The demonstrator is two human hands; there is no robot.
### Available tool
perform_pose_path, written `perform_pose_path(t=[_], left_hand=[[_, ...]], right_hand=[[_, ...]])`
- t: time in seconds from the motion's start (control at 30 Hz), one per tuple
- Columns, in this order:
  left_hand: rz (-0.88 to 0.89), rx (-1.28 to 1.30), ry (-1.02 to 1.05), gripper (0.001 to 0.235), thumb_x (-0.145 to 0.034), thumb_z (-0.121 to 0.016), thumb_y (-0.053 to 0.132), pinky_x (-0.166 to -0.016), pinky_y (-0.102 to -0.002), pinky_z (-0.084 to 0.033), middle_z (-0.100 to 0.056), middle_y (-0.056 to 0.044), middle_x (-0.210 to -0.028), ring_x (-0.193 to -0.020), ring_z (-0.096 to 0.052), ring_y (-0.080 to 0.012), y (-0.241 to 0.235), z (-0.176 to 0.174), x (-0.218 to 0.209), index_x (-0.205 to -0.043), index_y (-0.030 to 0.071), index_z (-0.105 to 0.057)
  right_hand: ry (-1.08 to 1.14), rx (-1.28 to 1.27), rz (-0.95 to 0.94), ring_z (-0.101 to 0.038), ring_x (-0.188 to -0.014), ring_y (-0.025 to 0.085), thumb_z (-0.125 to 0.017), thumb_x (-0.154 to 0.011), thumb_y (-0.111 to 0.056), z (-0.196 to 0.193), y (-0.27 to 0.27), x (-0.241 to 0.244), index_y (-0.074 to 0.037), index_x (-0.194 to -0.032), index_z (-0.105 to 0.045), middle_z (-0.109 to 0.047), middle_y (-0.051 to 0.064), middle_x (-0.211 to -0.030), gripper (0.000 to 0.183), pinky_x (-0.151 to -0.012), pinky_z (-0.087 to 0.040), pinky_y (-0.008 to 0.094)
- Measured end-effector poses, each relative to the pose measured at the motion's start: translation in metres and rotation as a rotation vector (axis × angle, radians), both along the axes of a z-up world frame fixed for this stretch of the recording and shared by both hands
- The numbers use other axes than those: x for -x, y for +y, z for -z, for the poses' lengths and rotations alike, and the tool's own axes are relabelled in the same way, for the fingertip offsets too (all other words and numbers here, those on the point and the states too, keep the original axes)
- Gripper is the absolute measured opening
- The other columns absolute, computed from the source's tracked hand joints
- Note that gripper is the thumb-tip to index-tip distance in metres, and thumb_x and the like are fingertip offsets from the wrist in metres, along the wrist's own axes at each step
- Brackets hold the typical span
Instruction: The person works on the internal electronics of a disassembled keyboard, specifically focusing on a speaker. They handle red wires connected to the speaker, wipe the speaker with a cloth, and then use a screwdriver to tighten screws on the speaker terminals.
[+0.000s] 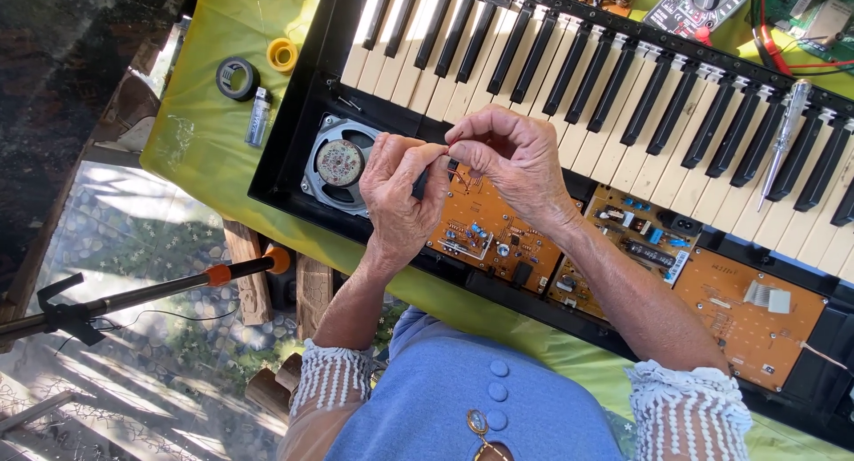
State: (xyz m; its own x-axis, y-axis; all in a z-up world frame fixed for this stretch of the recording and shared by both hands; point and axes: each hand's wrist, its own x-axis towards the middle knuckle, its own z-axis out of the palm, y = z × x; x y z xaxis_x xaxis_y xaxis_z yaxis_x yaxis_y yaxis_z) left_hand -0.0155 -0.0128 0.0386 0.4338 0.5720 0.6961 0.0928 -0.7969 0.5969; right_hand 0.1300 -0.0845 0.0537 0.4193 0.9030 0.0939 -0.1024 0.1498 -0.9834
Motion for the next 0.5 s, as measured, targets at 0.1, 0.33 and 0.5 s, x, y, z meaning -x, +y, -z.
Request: perform_pose_path(t=[0.1,0.33,0.5], left_hand=[[0.001,0.018,-0.016,0.006,-0.096,-0.069,0.009,-0.071,-0.039,-0.053,-0.063,-0.010,-0.085,-0.076,-0.064,-0.0315,-0.0001,-0.0001,-0.0010,-0.096,0.007,-0.074],[0.045,0.007,-0.028,0.005,-0.095,-0.067,0.006,-0.070,-0.040,-0.053,-0.062,-0.012,-0.083,-0.074,-0.062,-0.0341,-0.0001,0.0017,-0.0017,-0.093,0.005,-0.071],[0.075,0.000,-0.028,0.008,-0.096,-0.066,0.007,-0.070,-0.038,-0.052,-0.061,-0.010,-0.080,-0.073,-0.061,-0.0320,-0.0005,0.0008,0.0002,-0.089,0.007,-0.070]], right_hand=[[0.046,0.013,0.000,-0.063,-0.075,0.005,-0.084,-0.090,-0.008,0.0139,-0.0003,0.0017,-0.002,-0.097,-0.075,-0.069,0.006,-0.082,0.012,-0.065,-0.060,0.019],[-0.005,0.002,-0.019,-0.061,-0.072,0.006,-0.086,-0.090,-0.009,0.0095,-0.0002,-0.0024,-0.002,-0.094,-0.075,-0.067,0.007,-0.079,0.013,-0.065,-0.057,0.019],[0.056,0.052,-0.071,-0.057,-0.069,0.005,-0.085,-0.088,-0.008,0.0047,-0.0014,-0.0030,-0.002,-0.090,-0.074,-0.064,0.006,-0.076,0.013,-0.061,-0.056,0.020]])
